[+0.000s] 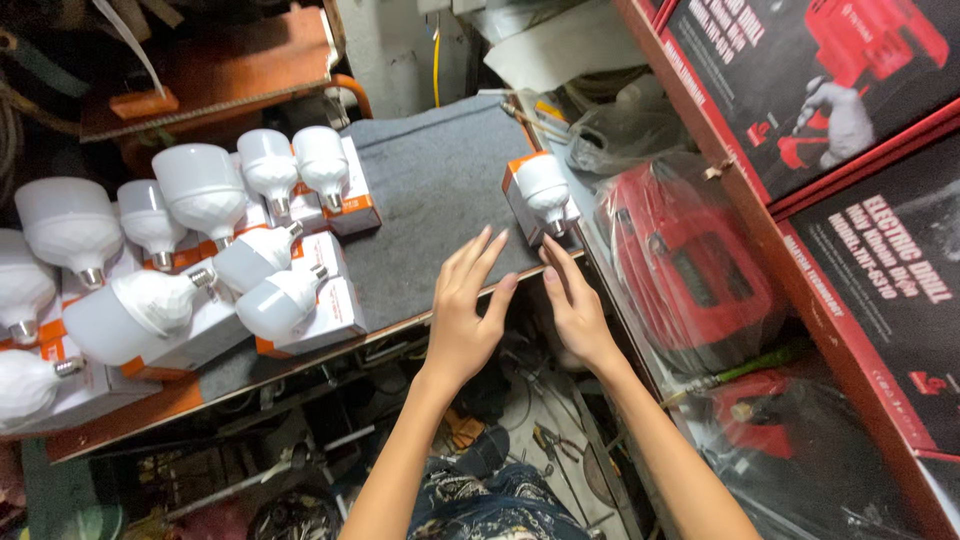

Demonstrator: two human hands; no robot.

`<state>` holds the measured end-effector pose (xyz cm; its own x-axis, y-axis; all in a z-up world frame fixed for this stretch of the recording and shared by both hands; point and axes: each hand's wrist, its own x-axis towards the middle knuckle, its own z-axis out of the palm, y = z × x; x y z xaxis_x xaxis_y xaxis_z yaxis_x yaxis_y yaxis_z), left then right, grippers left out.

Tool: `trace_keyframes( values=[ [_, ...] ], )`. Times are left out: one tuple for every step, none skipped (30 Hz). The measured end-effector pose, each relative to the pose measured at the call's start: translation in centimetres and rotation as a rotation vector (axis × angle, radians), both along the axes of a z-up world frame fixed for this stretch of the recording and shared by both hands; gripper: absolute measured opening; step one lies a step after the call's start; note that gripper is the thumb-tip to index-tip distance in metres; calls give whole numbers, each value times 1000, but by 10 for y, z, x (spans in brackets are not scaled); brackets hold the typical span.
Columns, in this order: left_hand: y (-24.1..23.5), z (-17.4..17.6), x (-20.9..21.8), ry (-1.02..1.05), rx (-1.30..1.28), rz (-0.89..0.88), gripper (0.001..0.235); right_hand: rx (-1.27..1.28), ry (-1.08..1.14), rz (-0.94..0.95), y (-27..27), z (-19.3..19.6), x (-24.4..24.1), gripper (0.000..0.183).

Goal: The person picks up boxes containing light bulbs and places them onto shelves, then removes several individual light bulbs from their small boxes and places them onto the workspace alongside other bulbs.

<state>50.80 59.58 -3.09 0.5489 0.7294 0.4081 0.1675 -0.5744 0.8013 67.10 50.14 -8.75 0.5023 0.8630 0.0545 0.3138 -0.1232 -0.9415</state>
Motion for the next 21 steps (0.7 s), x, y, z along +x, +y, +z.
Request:
trace_keyframes(
  values=[
    [2, -3, -4, 16, -29, 12, 48, 8, -6, -1, -2, -5, 5, 51],
    [3, -5, -7, 31, -59, 23, 48, -4, 18, -30, -4, -10, 9, 51],
    [4, -7, -8, 30, -56, 20, 48, -20, 45, -60, -7, -16, 12, 52],
    [6, -9, -9, 40, -91, 15, 48, -17, 43, -63, -9, -22, 14, 52],
    [9, -10, -9, 52, -125, 8, 49, -7, 94, -82, -10, -27, 16, 51],
    [12, -12, -9, 51, -121, 3, 49, 4, 144, -100, -8, -32, 18, 52],
    [15, -13, -8, 59, -143, -14, 50, 9, 144, -111, -7, -36, 18, 52],
    [18, -14, -8, 68, -164, -30, 51, 16, 181, -126, -5, -39, 18, 53],
    [23, -15, -9, 67, -159, -51, 51, 26, 217, -151, -4, -40, 16, 54],
    [28, -16, -10, 62, -144, -68, 51, 33, 215, -171, -3, -40, 14, 54],
    [33, -17, -10, 55, -130, -83, 50, 34, 190, -187, -1, -38, 13, 55],
    [37, -18, -11, 51, -126, -102, 50, 35, 165, -203, 1, -36, 10, 56],
    [44, -16, -12, 40, -101, -115, 49, 47, 157, -213, 5, -33, 9, 56],
    [51, -14, -14, 29, -75, -128, 48, 39, 145, -244, 9, -29, 6, 56],
    [59, -12, -17, 23, -65, -140, 48, 31, 136, -276, 13, -28, 3, 56],
    [66, -9, -18, 26, -101, -164, 46, 43, 130, -288, 17, -28, 2, 56],
    [73, -7, -20, 33, -139, -194, 44, 23, 106, -309, 20, -30, 0, 52],
    [80, -5, -22, 31, -131, -211, 44, 2, 83, -332, 22, -34, -1, 49],
    [86, -3, -24, 48, -141, -226, 42, 12, 79, -354, 25, -40, 0, 49],
    [93, -3, -25, 66, -150, -242, 40, -28, 43, -409, 29, -49, 1, 46],
    [98, -4, -28, 68, -147, -265, 40, -74, 12, -463, 29, -59, 0, 42]
  ],
)
